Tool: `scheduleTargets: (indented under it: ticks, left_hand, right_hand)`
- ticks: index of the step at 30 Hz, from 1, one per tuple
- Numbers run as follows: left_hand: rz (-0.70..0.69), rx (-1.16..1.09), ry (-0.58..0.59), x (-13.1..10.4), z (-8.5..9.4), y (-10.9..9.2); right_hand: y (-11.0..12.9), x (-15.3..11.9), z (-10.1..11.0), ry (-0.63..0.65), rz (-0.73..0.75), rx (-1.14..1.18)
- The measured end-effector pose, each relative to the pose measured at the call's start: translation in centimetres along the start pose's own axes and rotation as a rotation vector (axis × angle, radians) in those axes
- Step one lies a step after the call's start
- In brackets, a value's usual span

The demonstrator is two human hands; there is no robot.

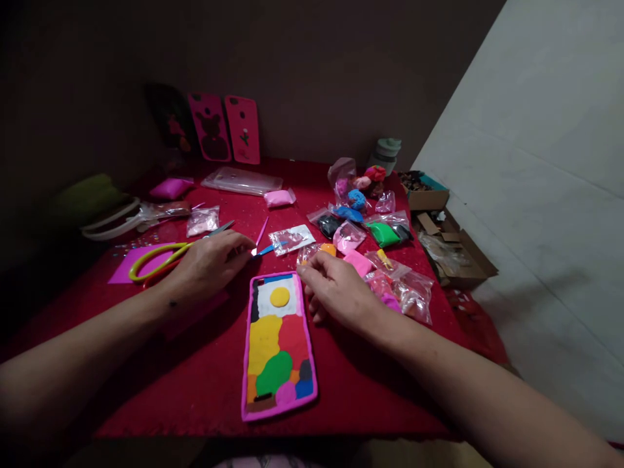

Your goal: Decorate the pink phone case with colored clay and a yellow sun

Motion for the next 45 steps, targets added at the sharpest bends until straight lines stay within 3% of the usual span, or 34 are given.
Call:
scheduleTargets:
  ticks: [3, 7, 9, 19, 28, 35, 45]
  left_hand:
    - [0.050, -0.058, 0.063, -0.1, 1.1, -1.0]
    - [0.161, -0.317, 0.310, -0.1, 1.9, -2.0]
    - [0.188, -0.376, 0.374, -0.2, 2.0, -2.3]
    - [0.298, -0.432, 0.346, -0.4, 2.0, -2.4]
    - [0.277, -0.487, 0.301, -0.1, 1.2, -1.8]
    - [0.185, -0.386, 0.299, -0.1, 1.0, -1.3]
    - [0.183, -0.359, 0.294, -0.2, 1.1, -1.5]
  right_hand:
    - [0.1, -0.3, 0.0, 0.063, -0.064, -0.010]
    - [-0.1, -0.2, 0.1, 0.097, -0.092, 0.033]
    - [-0.3, -0.1, 0.1, 0.127, -0.100, 0.096]
    - [-0.6, 0.1, 0.2, 0.121, -0.083, 0.176]
    - [-0.4, 0.2, -0.1, 0.085, -0.037, 0.192]
    - [-0.6, 0.6, 0.2, 0.028, 0.044, 0.173]
    - [-1.0, 1.3, 0.6, -0.043, 0.089, 0.180]
Point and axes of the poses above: each hand's wrist, its own x-axis towards the middle knuckle, its own z-axis out of the back of the hand, y = z × x, the point moved 1 cm from there along x, towards the middle knuckle, and after that the axes turned 6 degrees about -z, right-handed, at the moved point
